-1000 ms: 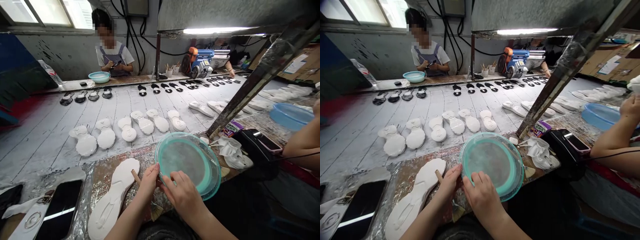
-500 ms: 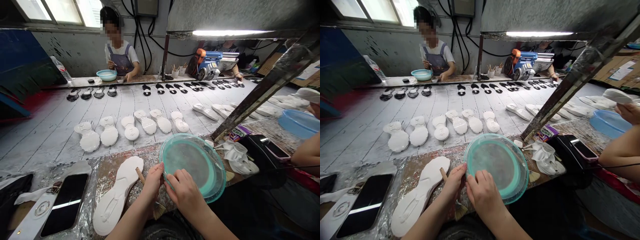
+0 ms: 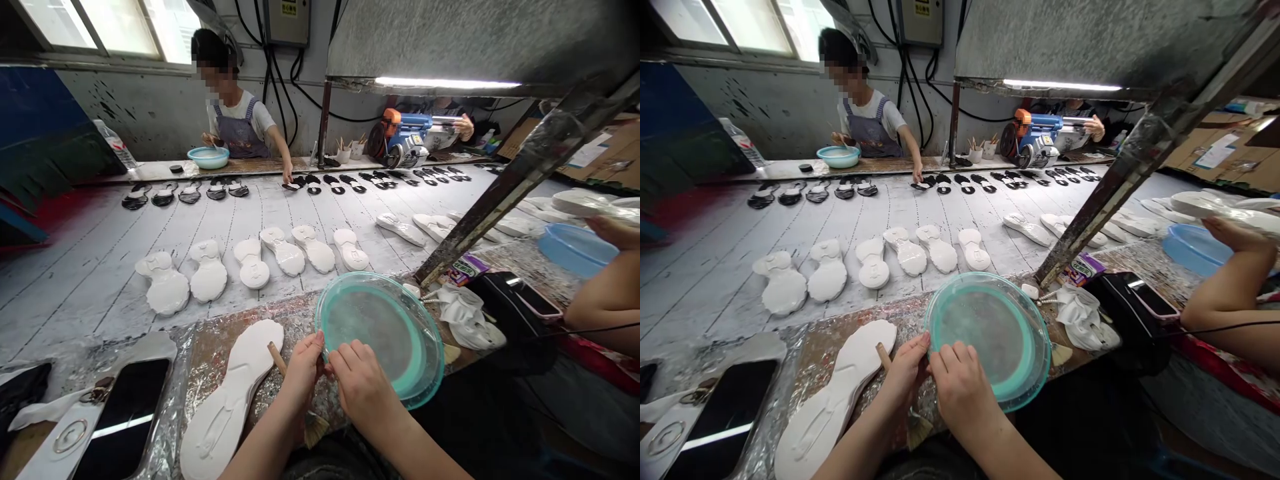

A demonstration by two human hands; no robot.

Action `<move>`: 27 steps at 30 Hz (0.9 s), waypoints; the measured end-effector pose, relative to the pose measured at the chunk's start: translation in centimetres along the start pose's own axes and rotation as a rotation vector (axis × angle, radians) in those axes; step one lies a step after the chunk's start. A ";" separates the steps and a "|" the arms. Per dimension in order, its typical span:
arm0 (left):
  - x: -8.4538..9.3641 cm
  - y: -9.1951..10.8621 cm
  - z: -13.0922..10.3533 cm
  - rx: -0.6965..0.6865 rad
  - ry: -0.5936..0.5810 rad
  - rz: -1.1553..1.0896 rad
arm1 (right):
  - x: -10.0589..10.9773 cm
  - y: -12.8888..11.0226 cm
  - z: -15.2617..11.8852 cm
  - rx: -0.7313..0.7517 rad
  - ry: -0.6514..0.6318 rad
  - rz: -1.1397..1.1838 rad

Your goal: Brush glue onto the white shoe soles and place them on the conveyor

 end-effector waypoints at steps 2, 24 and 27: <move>0.1 0.0 0.0 -0.004 0.006 -0.005 | 0.0 -0.1 0.0 -0.003 -0.003 -0.008; -0.2 0.6 -0.5 -0.040 0.016 -0.012 | 1.3 -1.3 -0.4 0.056 0.045 0.065; -0.3 0.5 -0.3 -0.035 -0.007 -0.013 | 3.1 -0.4 0.4 0.022 0.085 0.117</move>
Point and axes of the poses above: each hand's wrist, its own z-axis towards the middle knuckle, its own x-axis out of the back of the hand, y = z × x, the point moved 10 cm from there along z, towards the middle knuckle, and after that the axes turned 7 degrees about y, right-handed, at the moved point
